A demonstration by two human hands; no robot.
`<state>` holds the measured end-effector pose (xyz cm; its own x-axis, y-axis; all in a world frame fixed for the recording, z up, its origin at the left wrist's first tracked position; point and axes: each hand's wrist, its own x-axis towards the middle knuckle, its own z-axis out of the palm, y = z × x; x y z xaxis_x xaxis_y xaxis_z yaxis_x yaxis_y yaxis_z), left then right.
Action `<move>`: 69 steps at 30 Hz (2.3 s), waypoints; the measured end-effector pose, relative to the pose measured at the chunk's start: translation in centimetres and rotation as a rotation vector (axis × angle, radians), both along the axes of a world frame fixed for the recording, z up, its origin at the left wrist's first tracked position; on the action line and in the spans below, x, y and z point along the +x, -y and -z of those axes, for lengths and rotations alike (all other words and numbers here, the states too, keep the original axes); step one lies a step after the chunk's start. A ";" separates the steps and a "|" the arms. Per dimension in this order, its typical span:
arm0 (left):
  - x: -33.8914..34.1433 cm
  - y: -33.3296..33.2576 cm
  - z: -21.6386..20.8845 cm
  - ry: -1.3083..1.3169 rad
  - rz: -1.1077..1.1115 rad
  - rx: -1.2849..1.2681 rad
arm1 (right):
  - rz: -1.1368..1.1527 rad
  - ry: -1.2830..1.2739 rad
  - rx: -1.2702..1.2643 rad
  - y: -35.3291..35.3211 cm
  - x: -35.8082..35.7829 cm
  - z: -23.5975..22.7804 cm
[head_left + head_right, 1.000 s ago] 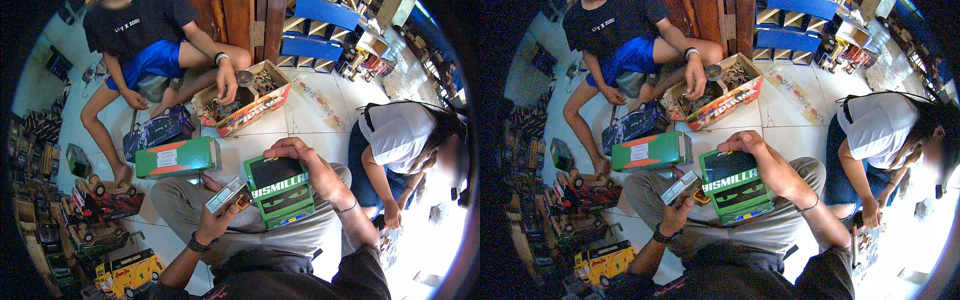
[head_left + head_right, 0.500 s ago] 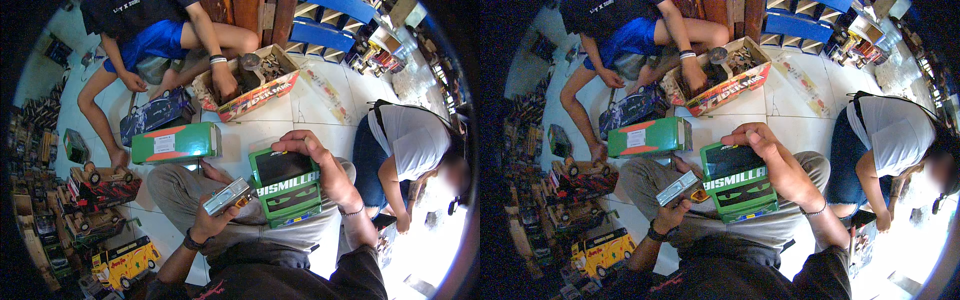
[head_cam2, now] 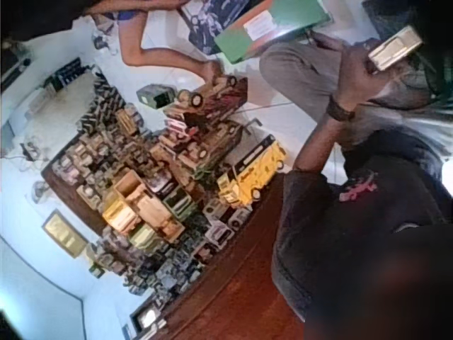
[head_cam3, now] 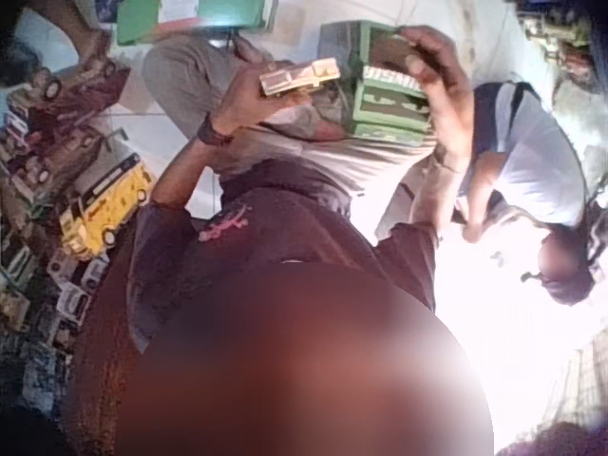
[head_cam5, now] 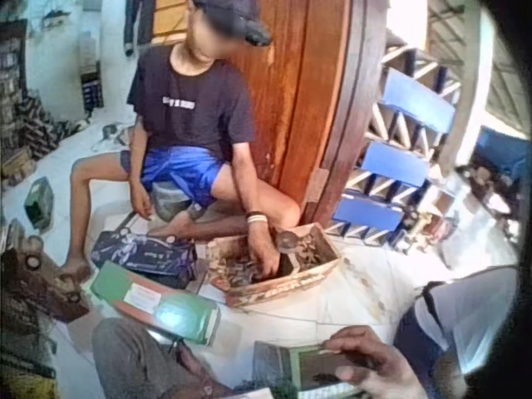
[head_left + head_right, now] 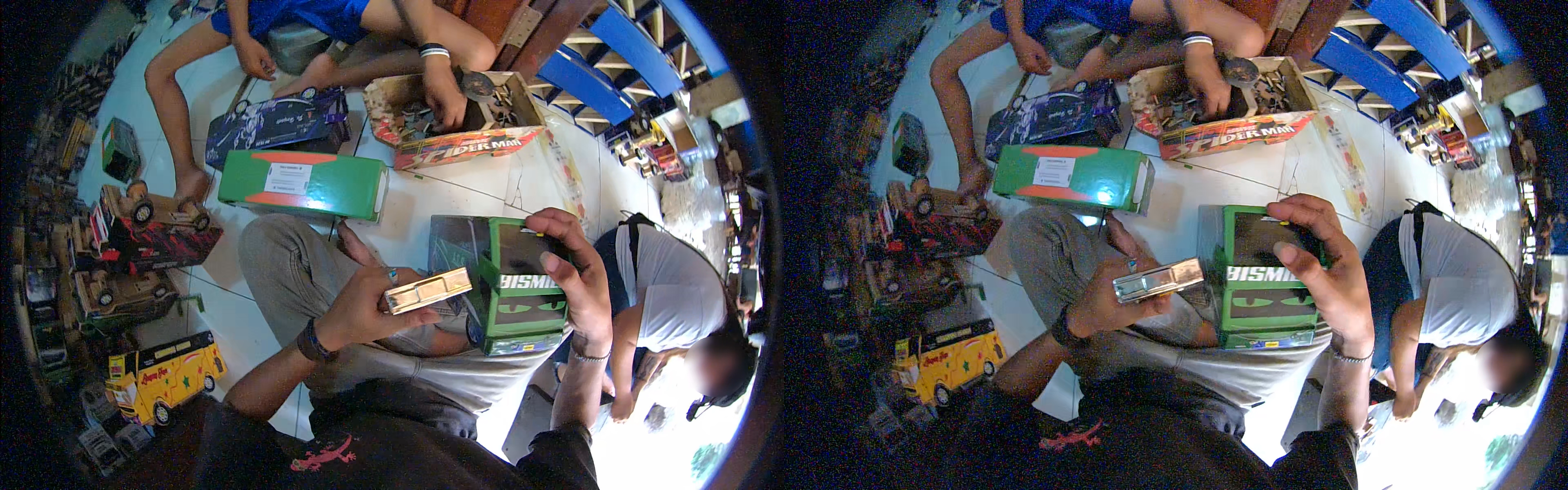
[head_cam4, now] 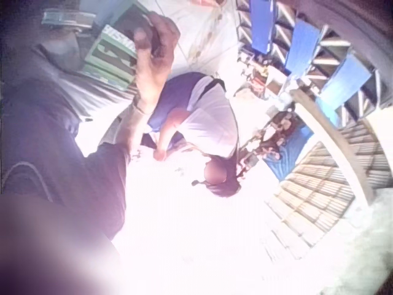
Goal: The person assembles a wooden toy car by inserting a rectangular wooden block into a green cardboard box using a small hammer. They repeatedly tap the block into place, adjust the box, and inspect the fit while sitting on the floor.
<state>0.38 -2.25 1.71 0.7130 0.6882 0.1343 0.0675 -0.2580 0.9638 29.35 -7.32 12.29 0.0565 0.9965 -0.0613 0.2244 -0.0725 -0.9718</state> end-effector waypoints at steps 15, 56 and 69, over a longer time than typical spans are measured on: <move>2.4 -5.8 1.8 0.088 0.156 0.097 | 0.044 0.017 -0.101 -1.6 0.6 0.3; 2.2 -3.9 3.6 0.094 0.029 0.164 | 0.001 0.178 0.012 -0.6 0.6 0.6; 1.3 -4.6 1.1 0.022 0.162 0.269 | -0.017 0.100 0.014 0.1 0.2 0.6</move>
